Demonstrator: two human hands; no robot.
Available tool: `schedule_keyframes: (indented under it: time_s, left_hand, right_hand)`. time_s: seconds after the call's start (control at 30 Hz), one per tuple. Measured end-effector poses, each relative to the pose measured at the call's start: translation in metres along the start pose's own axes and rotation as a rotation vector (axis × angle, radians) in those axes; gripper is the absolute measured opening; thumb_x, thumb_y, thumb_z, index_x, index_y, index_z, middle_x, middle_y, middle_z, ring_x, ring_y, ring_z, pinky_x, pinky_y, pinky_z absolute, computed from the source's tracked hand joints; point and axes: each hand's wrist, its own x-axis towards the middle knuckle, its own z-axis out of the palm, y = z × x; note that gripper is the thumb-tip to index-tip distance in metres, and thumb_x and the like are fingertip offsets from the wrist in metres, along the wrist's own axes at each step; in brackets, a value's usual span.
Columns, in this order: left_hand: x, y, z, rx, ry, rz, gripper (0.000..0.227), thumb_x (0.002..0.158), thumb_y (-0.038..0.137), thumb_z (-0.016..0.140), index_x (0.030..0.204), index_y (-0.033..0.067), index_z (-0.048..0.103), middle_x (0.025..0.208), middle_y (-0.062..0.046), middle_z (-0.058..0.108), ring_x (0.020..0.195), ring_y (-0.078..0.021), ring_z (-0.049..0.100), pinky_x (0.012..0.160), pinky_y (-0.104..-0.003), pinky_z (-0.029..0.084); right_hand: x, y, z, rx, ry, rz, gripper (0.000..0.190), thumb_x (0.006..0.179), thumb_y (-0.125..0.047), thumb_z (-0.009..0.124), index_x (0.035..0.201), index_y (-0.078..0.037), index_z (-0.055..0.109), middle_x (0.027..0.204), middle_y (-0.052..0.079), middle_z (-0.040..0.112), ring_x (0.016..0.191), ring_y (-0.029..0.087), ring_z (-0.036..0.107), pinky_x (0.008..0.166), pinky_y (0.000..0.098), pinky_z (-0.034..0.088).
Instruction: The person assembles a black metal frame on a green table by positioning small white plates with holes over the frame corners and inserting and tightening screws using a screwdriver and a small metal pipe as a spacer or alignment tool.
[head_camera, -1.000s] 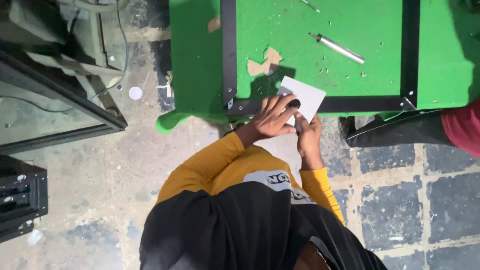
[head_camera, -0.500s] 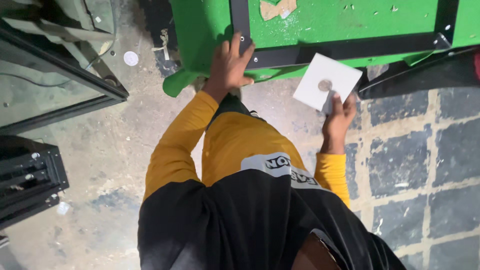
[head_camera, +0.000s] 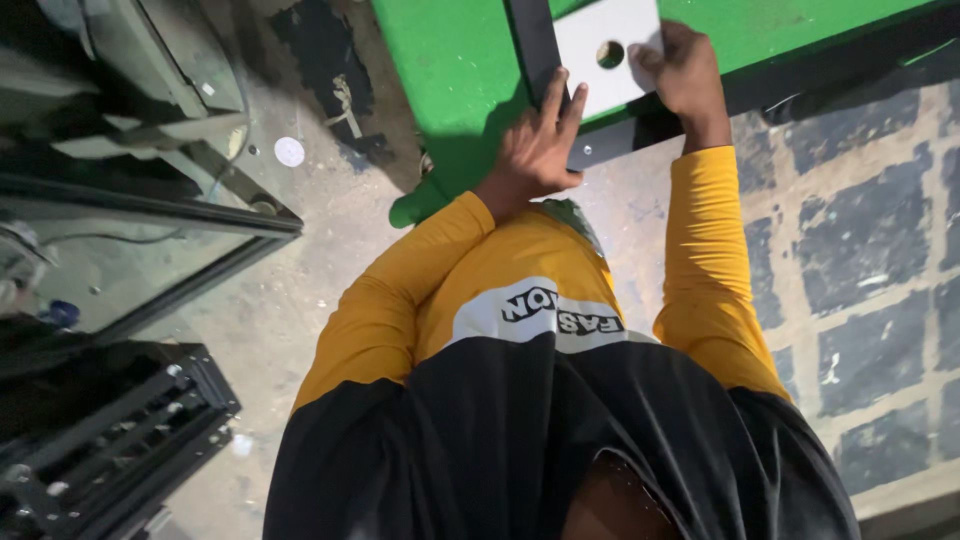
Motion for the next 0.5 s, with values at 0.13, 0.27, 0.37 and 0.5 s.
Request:
schedule_keyframes:
  time_s: [0.13,0.27,0.37,0.5]
  left_hand:
    - [0.007,-0.031,0.0,-0.391,0.073,0.191,0.125,0.068,0.05,0.091,0.162,0.0087,0.02,0.166,-0.031,0.01,0.103,-0.0401,0.068,0.086,-0.05,0.061]
    - [0.016,-0.074,-0.039,-0.225,0.11,0.19,0.105,0.077,0.059,0.094,0.156,0.014,0.041,0.164,-0.016,0.032,0.124,-0.0364,0.062,0.101,-0.052,0.051]
    - [0.022,-0.095,-0.07,0.08,0.298,0.499,0.105,0.064,0.058,0.095,0.148,0.0157,0.049,0.155,-0.012,0.043,0.137,-0.0391,0.05,0.109,-0.052,0.039]
    - [0.04,-0.087,-0.07,0.024,0.034,0.479,0.103,0.064,0.05,0.095,0.153,0.0166,0.054,0.147,-0.011,0.052,0.133,-0.0366,0.048,0.103,-0.053,0.035]
  right_hand:
    - [-0.009,0.004,0.008,-0.797,0.191,-0.447,0.064,0.085,-0.022,0.088,0.145,-0.009,0.07,0.126,0.023,0.065,0.109,0.044,0.059,0.09,0.0487,0.05]
    - [-0.039,0.018,0.018,-0.636,0.203,-0.197,0.053,0.09,-0.027,0.086,0.136,-0.009,0.07,0.13,0.022,0.061,0.117,0.043,0.057,0.1,0.0515,0.048]
    - [-0.071,0.038,0.035,-0.628,0.348,-0.179,0.045,0.099,-0.029,0.085,0.136,-0.011,0.067,0.141,0.015,0.057,0.129,0.04,0.054,0.111,0.0513,0.044]
    - [-0.096,0.072,0.06,-0.538,0.716,-0.216,0.071,0.103,-0.032,0.084,0.151,-0.007,0.039,0.157,0.023,0.032,0.144,0.041,0.033,0.119,0.058,0.028]
